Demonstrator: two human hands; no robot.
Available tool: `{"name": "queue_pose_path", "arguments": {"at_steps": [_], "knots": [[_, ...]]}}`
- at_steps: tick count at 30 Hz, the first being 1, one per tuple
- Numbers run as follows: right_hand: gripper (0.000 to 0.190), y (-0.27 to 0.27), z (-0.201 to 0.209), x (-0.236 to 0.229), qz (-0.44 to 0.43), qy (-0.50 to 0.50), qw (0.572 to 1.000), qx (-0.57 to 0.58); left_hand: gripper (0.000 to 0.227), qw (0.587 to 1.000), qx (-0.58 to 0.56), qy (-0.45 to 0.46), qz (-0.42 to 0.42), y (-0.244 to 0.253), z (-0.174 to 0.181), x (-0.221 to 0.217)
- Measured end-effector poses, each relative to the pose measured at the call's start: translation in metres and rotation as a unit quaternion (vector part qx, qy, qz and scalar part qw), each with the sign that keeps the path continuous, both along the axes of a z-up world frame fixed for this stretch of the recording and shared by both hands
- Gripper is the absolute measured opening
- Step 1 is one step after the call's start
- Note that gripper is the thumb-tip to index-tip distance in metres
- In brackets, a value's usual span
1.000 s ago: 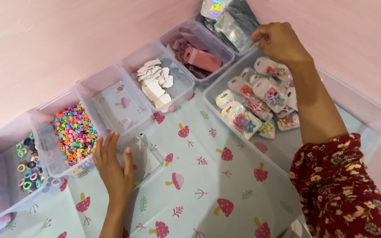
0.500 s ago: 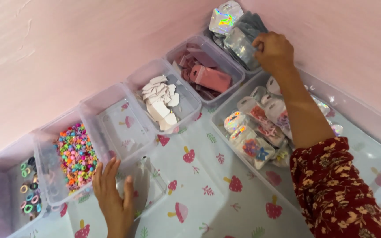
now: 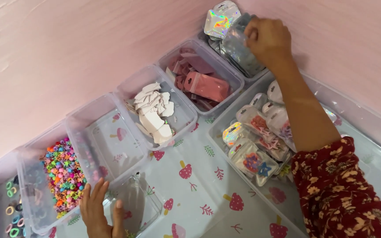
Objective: Picking small colorful beads and charms from storage bins and placing them into small plastic bags for packaging.
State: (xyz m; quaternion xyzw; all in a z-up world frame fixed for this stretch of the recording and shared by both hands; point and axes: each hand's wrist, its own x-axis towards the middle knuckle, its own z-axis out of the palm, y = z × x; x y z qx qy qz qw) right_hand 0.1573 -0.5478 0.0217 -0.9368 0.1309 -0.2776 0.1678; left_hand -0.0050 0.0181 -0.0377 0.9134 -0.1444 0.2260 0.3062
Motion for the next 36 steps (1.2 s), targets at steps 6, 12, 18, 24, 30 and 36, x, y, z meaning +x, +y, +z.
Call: {"name": "queue_pose_path", "arguments": {"at_steps": [6,12,18,24,30,36], "knots": [[0.023,0.065,0.054,0.012,0.199,-0.169,0.949,0.175,0.034,0.988,-0.119,0.088,-0.05,-0.032,0.061,-0.018],[0.032,0.207,0.103,-0.011,0.285,-0.07,0.791,0.537,0.048,0.9,-0.249,0.276,-0.228,-0.079,0.116,-0.011],[0.073,0.311,0.064,-0.06,0.392,-0.048,0.761,0.515,0.071,0.829,-0.442,0.303,-0.159,-0.087,0.099,-0.009],[0.055,0.361,0.032,-0.098,0.408,-0.007,0.69,0.598,0.068,0.847,-0.488,0.16,-0.134,-0.058,0.124,-0.016],[0.019,0.351,0.054,-0.122,0.48,-0.027,0.733,0.48,0.041,0.862,-0.477,0.083,-0.152,-0.031,0.103,0.0],[0.012,0.332,0.072,-0.136,0.482,-0.073,0.748,0.45,0.084,0.76,-0.574,0.228,-0.204,-0.032,0.115,-0.005]]}}
